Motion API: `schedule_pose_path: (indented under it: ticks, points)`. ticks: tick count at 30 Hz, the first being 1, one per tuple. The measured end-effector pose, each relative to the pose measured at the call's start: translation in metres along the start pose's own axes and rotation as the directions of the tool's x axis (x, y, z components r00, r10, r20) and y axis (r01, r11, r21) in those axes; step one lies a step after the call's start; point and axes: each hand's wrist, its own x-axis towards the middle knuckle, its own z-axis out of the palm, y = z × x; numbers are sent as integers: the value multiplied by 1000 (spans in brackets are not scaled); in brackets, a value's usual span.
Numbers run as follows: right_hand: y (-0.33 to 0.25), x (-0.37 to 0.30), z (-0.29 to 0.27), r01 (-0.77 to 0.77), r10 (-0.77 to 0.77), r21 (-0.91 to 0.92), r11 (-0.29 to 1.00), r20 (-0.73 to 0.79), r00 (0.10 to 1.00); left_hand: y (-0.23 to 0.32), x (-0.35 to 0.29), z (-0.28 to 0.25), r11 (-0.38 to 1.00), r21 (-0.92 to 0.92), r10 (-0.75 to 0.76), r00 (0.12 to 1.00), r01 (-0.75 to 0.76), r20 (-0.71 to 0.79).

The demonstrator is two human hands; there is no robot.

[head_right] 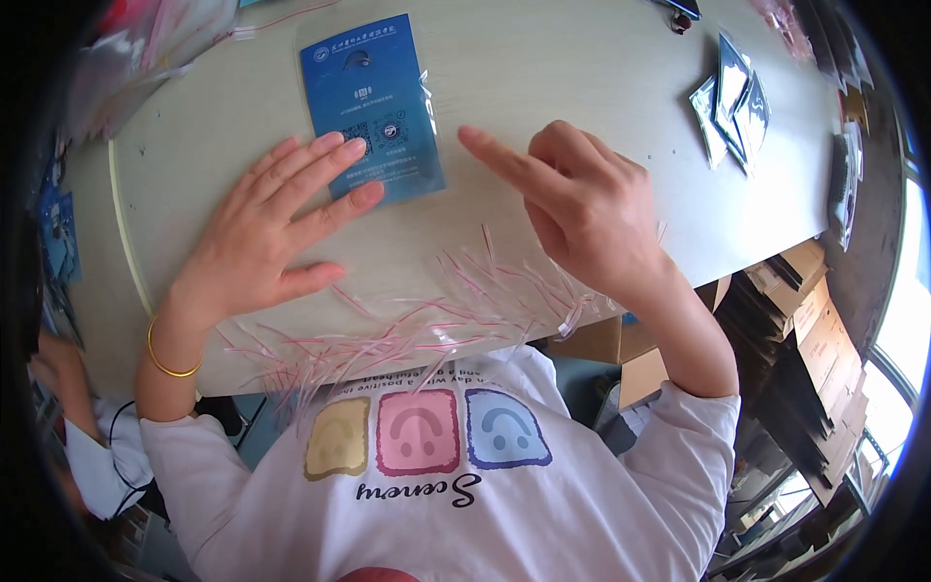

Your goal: The person places blue packets into small plastic bags and seals them by hand.

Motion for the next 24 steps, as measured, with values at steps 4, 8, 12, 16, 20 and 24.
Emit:
schedule_pose_path:
  ticks: [4,8,12,16,20,24]
  points:
    - [-3,6,4,-19,22,159,987,-17,1000,3,-1,-4,998,57,-10,999,8,32]
    - [-8,35,-10,-489,409,635,599,283,868,9,-3,-2,992,127,-25,997,15,79]
    - [4,35,11,-615,236,759,213,571,786,21,19,-9,983,144,102,993,-110,60]
    - [32,3,-23,-510,362,847,148,433,825,22,59,-39,958,227,242,924,-177,-297]
    - [88,-51,-51,-295,867,927,232,-59,496,-22,156,-66,938,341,167,786,58,-595]
    - [163,-102,-66,-300,914,888,349,-251,320,-79,221,-87,890,268,-209,852,370,-481]
